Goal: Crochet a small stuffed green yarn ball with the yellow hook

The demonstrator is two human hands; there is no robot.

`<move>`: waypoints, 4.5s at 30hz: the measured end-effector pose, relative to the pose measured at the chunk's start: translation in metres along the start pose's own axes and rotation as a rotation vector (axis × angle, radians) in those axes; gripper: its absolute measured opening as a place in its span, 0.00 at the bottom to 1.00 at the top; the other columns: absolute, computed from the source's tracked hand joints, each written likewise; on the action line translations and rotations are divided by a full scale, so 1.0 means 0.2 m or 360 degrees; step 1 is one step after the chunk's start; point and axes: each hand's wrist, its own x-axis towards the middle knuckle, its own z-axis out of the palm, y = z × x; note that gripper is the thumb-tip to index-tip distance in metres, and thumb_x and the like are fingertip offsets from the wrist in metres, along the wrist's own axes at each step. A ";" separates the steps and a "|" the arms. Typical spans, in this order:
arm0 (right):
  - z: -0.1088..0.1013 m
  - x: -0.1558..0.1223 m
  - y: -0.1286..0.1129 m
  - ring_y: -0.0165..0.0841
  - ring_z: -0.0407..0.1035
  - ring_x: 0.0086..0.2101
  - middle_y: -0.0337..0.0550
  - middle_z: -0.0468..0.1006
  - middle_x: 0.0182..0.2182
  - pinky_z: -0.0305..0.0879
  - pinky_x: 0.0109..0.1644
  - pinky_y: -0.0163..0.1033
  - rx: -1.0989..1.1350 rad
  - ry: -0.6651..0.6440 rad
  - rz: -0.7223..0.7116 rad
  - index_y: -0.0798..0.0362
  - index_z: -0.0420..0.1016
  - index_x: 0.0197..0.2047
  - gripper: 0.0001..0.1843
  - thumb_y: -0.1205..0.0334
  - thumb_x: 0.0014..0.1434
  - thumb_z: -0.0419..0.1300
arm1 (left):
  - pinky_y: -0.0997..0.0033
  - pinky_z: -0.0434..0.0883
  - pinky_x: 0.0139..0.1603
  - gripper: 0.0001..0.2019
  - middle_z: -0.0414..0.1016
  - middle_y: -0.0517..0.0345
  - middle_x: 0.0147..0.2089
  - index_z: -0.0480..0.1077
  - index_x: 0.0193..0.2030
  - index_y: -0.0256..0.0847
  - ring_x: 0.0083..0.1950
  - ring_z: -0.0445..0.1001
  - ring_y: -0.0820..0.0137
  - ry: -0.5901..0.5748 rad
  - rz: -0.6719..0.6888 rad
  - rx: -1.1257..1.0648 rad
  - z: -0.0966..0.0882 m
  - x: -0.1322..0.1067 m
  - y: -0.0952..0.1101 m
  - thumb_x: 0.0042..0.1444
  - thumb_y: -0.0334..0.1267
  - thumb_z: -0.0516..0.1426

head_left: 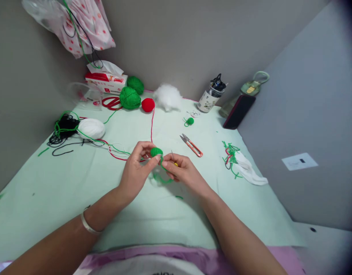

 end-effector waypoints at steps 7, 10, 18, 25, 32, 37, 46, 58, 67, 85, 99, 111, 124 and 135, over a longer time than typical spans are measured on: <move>-0.04 -0.02 -0.01 0.23 0.46 0.22 0.29 0.58 0.20 0.44 0.26 0.34 0.0066 -0.0172 0.0021 0.54 0.79 0.39 0.19 0.45 0.59 0.67 | 0.70 0.70 0.41 0.12 0.74 0.62 0.39 0.69 0.51 0.44 0.35 0.73 0.73 -0.0165 -0.0187 -0.0320 -0.01 0.02 -0.02 0.61 0.39 0.61; -0.05 -0.02 -0.02 0.24 0.47 0.22 0.30 0.61 0.20 0.45 0.27 0.35 -0.0008 -0.0139 -0.0027 0.55 0.80 0.38 0.19 0.45 0.60 0.66 | 0.70 0.70 0.42 0.09 0.73 0.62 0.34 0.71 0.49 0.42 0.34 0.73 0.72 -0.0267 -0.0193 -0.0278 -0.01 0.02 -0.02 0.64 0.39 0.59; -0.05 -0.01 0.00 0.20 0.49 0.20 0.40 0.78 0.39 0.44 0.24 0.35 0.0132 0.0374 -0.0359 0.54 0.75 0.30 0.15 0.52 0.62 0.64 | 0.71 0.71 0.49 0.09 0.73 0.61 0.47 0.66 0.45 0.44 0.42 0.75 0.74 -0.0342 -0.0211 -0.0446 0.00 0.02 -0.04 0.62 0.39 0.61; -0.02 -0.01 -0.02 0.20 0.41 0.17 0.36 0.74 0.26 0.38 0.21 0.33 0.0683 -0.0190 -0.0095 0.54 0.69 0.29 0.18 0.52 0.68 0.57 | 0.70 0.72 0.43 0.06 0.73 0.61 0.38 0.66 0.44 0.41 0.38 0.76 0.72 -0.0374 -0.0159 -0.0289 0.00 0.01 -0.04 0.62 0.37 0.59; 0.04 -0.05 -0.04 0.24 0.44 0.20 0.30 0.57 0.19 0.40 0.23 0.34 0.0384 -0.0132 -0.0097 0.52 0.62 0.25 0.23 0.48 0.68 0.56 | 0.70 0.71 0.38 0.06 0.72 0.62 0.36 0.66 0.43 0.42 0.35 0.73 0.71 -0.0362 -0.0161 -0.0183 0.03 0.00 -0.04 0.59 0.33 0.58; 0.14 -0.13 -0.08 0.25 0.52 0.25 0.33 0.60 0.23 0.49 0.29 0.35 -0.0147 -0.0165 -0.0318 0.53 0.63 0.26 0.22 0.52 0.71 0.53 | 0.71 0.67 0.37 0.06 0.73 0.62 0.37 0.65 0.41 0.43 0.35 0.71 0.73 -0.0332 -0.0124 -0.0188 0.04 0.01 -0.04 0.58 0.29 0.57; 0.08 -0.05 -0.02 0.20 0.44 0.17 0.35 0.73 0.22 0.38 0.22 0.34 0.0588 -0.0111 0.0013 0.52 0.63 0.26 0.20 0.52 0.67 0.57 | 0.70 0.70 0.47 0.08 0.77 0.56 0.45 0.70 0.43 0.41 0.44 0.74 0.71 -0.0183 -0.0118 -0.0362 0.03 0.03 -0.03 0.57 0.33 0.61; 0.00 -0.08 -0.08 0.26 0.49 0.19 0.34 0.66 0.20 0.45 0.23 0.36 0.0001 0.0233 -0.0239 0.52 0.76 0.36 0.21 0.46 0.70 0.53 | 0.67 0.73 0.44 0.13 0.76 0.63 0.34 0.63 0.41 0.43 0.37 0.78 0.70 -0.0046 -0.0240 -0.0435 -0.01 0.06 -0.04 0.56 0.39 0.64; -0.11 -0.02 -0.03 0.26 0.51 0.21 0.38 0.72 0.28 0.48 0.24 0.36 -0.0074 0.0709 -0.0388 0.50 0.74 0.41 0.17 0.46 0.69 0.54 | 0.72 0.69 0.45 0.13 0.75 0.59 0.43 0.75 0.50 0.45 0.43 0.73 0.70 -0.0068 -0.0115 -0.0271 -0.05 0.04 -0.04 0.59 0.39 0.64; -0.08 -0.01 -0.01 0.26 0.57 0.24 0.38 0.76 0.30 0.52 0.27 0.35 -0.0203 0.0206 -0.0116 0.52 0.75 0.53 0.20 0.48 0.64 0.61 | 0.66 0.69 0.54 0.10 0.77 0.57 0.45 0.71 0.45 0.44 0.48 0.75 0.67 -0.0167 -0.0101 -0.0267 -0.04 0.02 -0.01 0.57 0.36 0.65; -0.08 -0.02 -0.02 0.27 0.62 0.24 0.42 0.77 0.33 0.56 0.28 0.35 0.0315 0.0160 -0.0123 0.51 0.76 0.52 0.20 0.46 0.67 0.56 | 0.67 0.75 0.46 0.10 0.79 0.59 0.45 0.66 0.41 0.43 0.38 0.79 0.71 -0.0249 -0.0500 -0.0845 -0.03 0.01 0.04 0.59 0.37 0.64; -0.15 -0.01 -0.04 0.31 0.62 0.30 0.44 0.76 0.32 0.56 0.31 0.37 0.0112 0.0597 -0.0282 0.52 0.82 0.37 0.24 0.43 0.67 0.55 | 0.70 0.77 0.43 0.05 0.80 0.57 0.42 0.70 0.41 0.39 0.36 0.80 0.72 -0.0119 -0.0590 -0.1121 -0.06 0.04 0.01 0.61 0.35 0.61; -0.08 0.00 -0.01 0.25 0.47 0.20 0.30 0.60 0.20 0.42 0.24 0.35 0.0082 0.0128 -0.0041 0.53 0.78 0.47 0.24 0.41 0.67 0.56 | 0.76 0.76 0.39 0.06 0.78 0.56 0.40 0.77 0.45 0.37 0.34 0.78 0.74 -0.0425 -0.0604 -0.1187 -0.07 0.04 0.05 0.62 0.34 0.61; -0.12 -0.03 0.02 0.19 0.48 0.17 0.30 0.66 0.19 0.41 0.21 0.31 0.0462 -0.0525 0.0266 0.55 0.70 0.29 0.21 0.48 0.51 0.74 | 0.78 0.77 0.41 0.04 0.79 0.57 0.39 0.75 0.36 0.36 0.35 0.76 0.76 0.0298 -0.0328 -0.1159 -0.26 0.20 0.04 0.53 0.28 0.63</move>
